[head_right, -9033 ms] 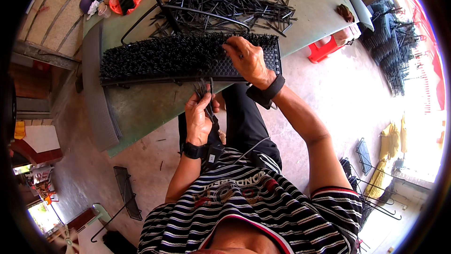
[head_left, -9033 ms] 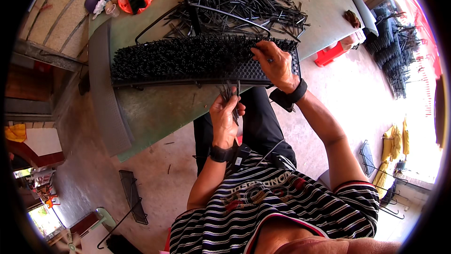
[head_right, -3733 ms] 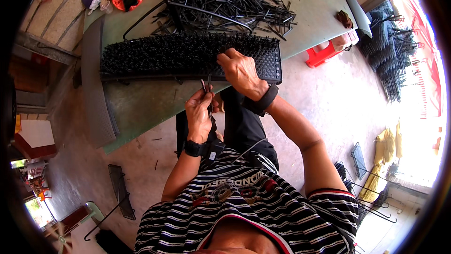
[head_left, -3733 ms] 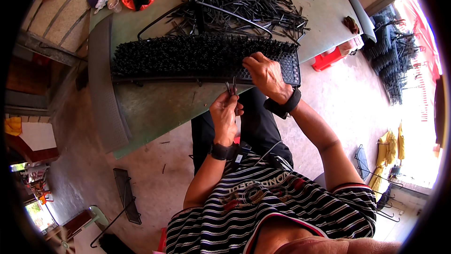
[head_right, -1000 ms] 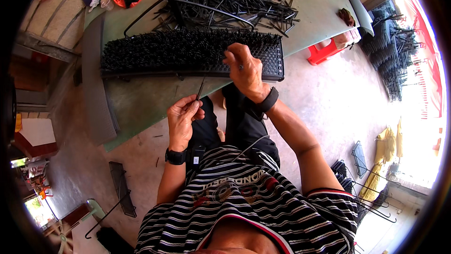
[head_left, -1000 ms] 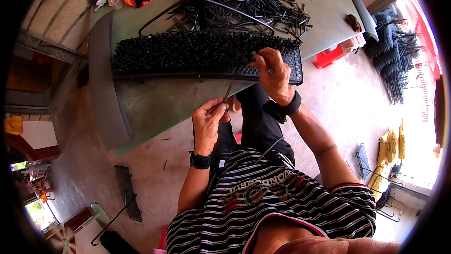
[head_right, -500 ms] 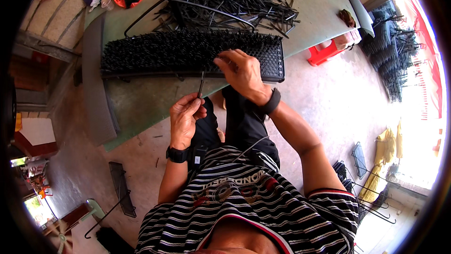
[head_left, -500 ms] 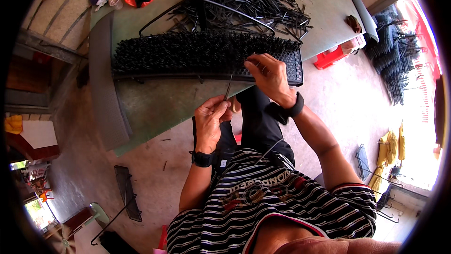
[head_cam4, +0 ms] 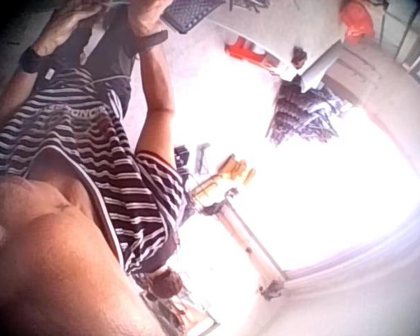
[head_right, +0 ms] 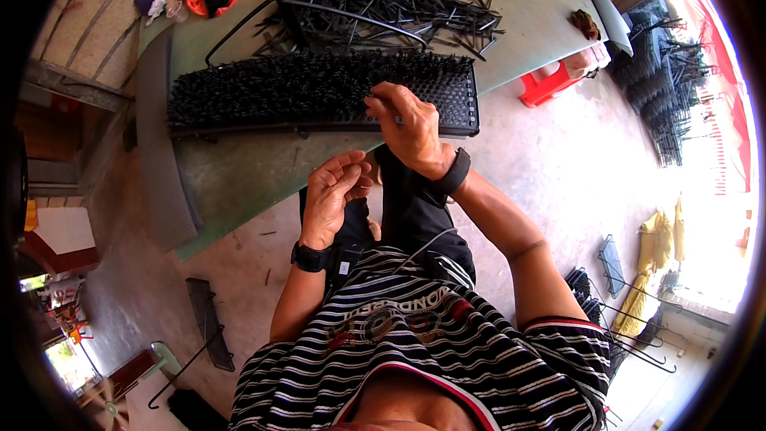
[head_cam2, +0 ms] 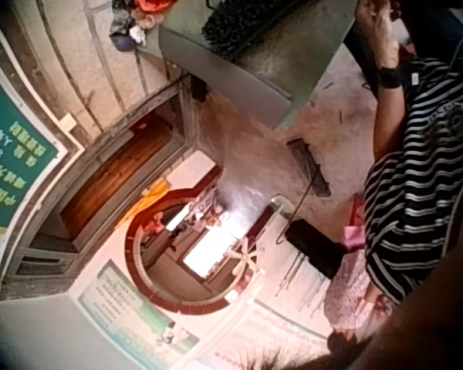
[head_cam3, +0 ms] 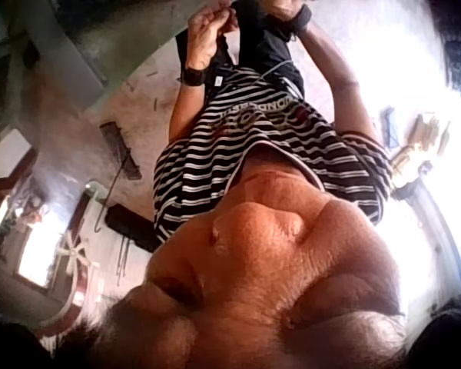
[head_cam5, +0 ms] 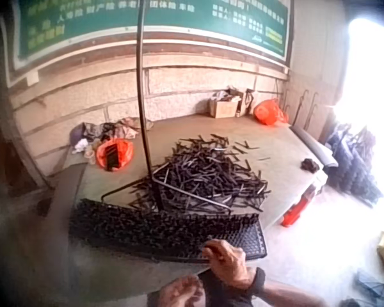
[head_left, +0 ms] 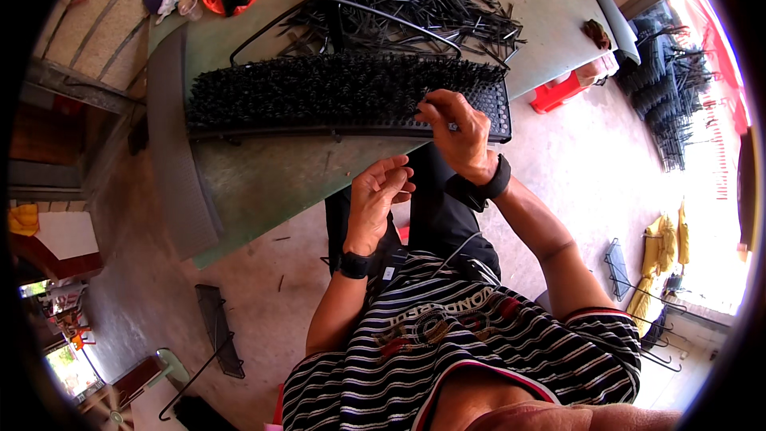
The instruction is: The person inserts black bristles into a perforated broom head, picking them from a pile on the table and placing them one by one into the holes. The person occasionally gathers bristles into a bundle before continuing the insertion process.
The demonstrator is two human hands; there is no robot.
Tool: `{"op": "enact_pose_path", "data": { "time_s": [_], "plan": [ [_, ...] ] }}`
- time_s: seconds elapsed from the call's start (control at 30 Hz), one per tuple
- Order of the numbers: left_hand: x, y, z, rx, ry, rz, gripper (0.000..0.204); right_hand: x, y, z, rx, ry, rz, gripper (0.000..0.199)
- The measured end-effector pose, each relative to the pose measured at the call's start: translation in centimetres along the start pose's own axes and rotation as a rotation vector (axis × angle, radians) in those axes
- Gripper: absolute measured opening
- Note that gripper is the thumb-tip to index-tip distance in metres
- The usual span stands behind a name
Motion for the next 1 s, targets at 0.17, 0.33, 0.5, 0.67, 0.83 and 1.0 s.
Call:
{"op": "enact_pose_path", "data": {
  "time_s": [0.17,0.33,0.5,0.67,0.83,1.0],
  "plan": [
    [-0.2,0.6,0.0,0.003,0.006,0.032,0.025,-0.7,-1.5,0.8,-0.053,0.101,-0.081,0.016],
    [-0.1,0.7,0.3,0.006,-0.008,0.046,0.023,-0.5,-2.6,0.7,-0.209,0.208,-0.273,0.020],
    [0.1,0.1,0.3,0.010,-0.014,0.044,0.022,0.3,-3.7,0.3,-0.309,0.230,-0.468,0.012],
    [0.7,-1.8,0.7,0.062,-0.043,0.003,0.023,0.8,-3.8,2.1,-0.325,0.051,-0.497,0.012],
    [1.0,-2.2,0.8,0.104,-0.054,0.005,0.023,2.9,0.3,2.0,-0.193,-0.051,-0.410,0.023],
    [1.6,-2.5,1.0,0.175,-0.061,0.000,0.022,8.4,10.5,8.5,-0.201,-0.223,-0.311,0.039]
  ]
}}
Point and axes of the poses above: each hand's wrist, its own x-axis towards the middle knuckle, its own y-axis out of the back of the hand, z = x × y, the point moved 7 cm from there along x, towards the middle knuckle, and after that the axes turned 6 degrees about y, right-handed, at the moved point
